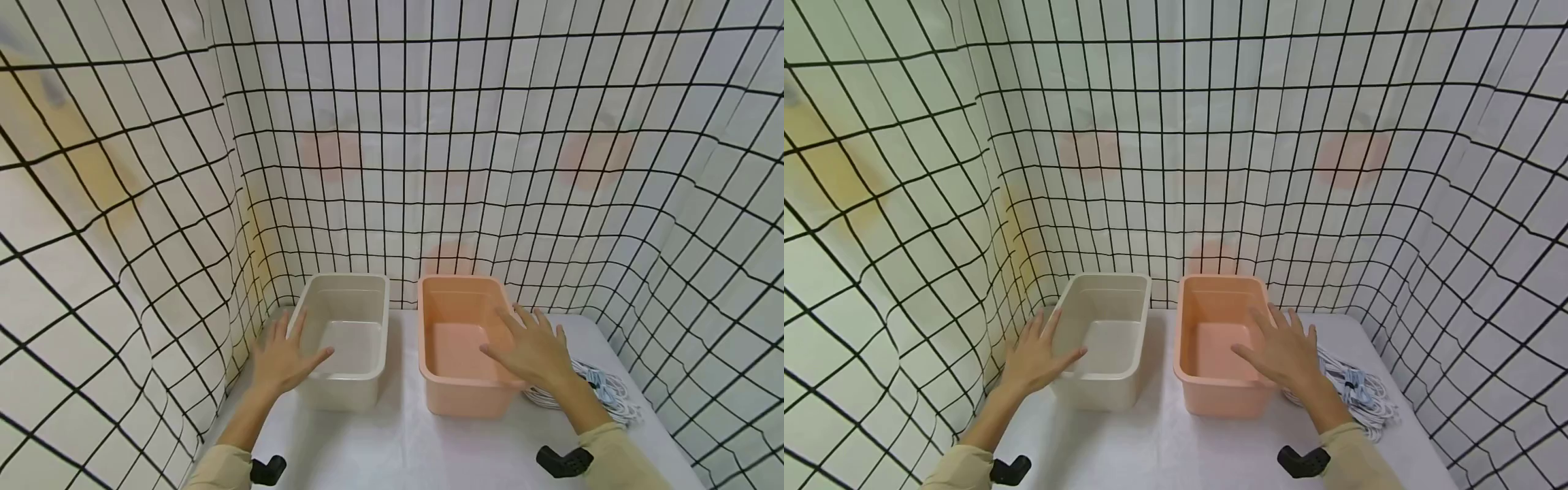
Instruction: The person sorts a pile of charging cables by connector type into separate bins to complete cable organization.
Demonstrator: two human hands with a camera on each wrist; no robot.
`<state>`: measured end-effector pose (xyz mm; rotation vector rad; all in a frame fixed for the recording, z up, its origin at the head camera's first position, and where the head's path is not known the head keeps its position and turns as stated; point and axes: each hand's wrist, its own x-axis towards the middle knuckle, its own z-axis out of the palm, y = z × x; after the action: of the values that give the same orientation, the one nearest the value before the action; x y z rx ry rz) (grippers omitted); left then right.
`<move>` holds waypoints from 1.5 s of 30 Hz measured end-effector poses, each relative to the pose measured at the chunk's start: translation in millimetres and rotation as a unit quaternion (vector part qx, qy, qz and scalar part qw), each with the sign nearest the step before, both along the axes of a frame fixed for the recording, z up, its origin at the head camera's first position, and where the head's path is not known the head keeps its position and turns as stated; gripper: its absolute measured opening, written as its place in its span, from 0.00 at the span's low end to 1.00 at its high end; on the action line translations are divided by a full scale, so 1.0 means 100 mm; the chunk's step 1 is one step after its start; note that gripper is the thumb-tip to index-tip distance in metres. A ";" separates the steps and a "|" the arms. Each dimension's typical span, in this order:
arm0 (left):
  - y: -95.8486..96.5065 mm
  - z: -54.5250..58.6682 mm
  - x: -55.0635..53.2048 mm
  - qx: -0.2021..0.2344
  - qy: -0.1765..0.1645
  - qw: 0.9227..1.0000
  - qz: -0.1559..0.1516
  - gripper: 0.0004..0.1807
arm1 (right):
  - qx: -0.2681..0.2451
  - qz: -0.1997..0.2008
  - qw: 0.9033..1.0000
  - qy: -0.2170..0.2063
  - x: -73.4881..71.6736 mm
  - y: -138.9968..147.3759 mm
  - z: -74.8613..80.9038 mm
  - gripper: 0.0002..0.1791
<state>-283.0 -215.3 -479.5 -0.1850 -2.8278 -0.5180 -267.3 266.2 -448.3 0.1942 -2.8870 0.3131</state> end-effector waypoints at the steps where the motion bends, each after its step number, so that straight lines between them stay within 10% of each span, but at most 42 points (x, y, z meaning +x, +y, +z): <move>1: -0.04 -0.02 -0.01 0.011 0.001 1.000 -0.003 0.59 | -0.004 0.000 1.000 0.005 0.00 0.03 -0.01 0.56; 8: -0.26 -0.18 -0.02 0.139 0.000 0.989 -0.056 0.62 | -0.049 0.009 0.997 0.054 -0.01 0.31 -0.14 0.50; 20: -0.51 -0.35 0.01 0.297 -0.140 0.943 -0.044 0.68 | -0.133 -0.019 0.986 0.101 -0.03 0.65 -0.44 0.46; 36: -0.54 -0.44 0.01 0.315 -0.145 0.937 -0.052 0.67 | -0.176 -0.067 0.970 0.153 0.04 0.97 -0.91 0.36; 45: -0.49 -0.51 -0.01 0.322 -0.131 0.936 -0.056 0.65 | -0.129 -0.142 0.977 0.092 0.09 1.23 -1.35 0.36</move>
<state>-284.0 -264.1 -530.1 -0.1524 -2.7159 -1.5542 -257.9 388.7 -583.3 -0.2208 -2.6115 0.5771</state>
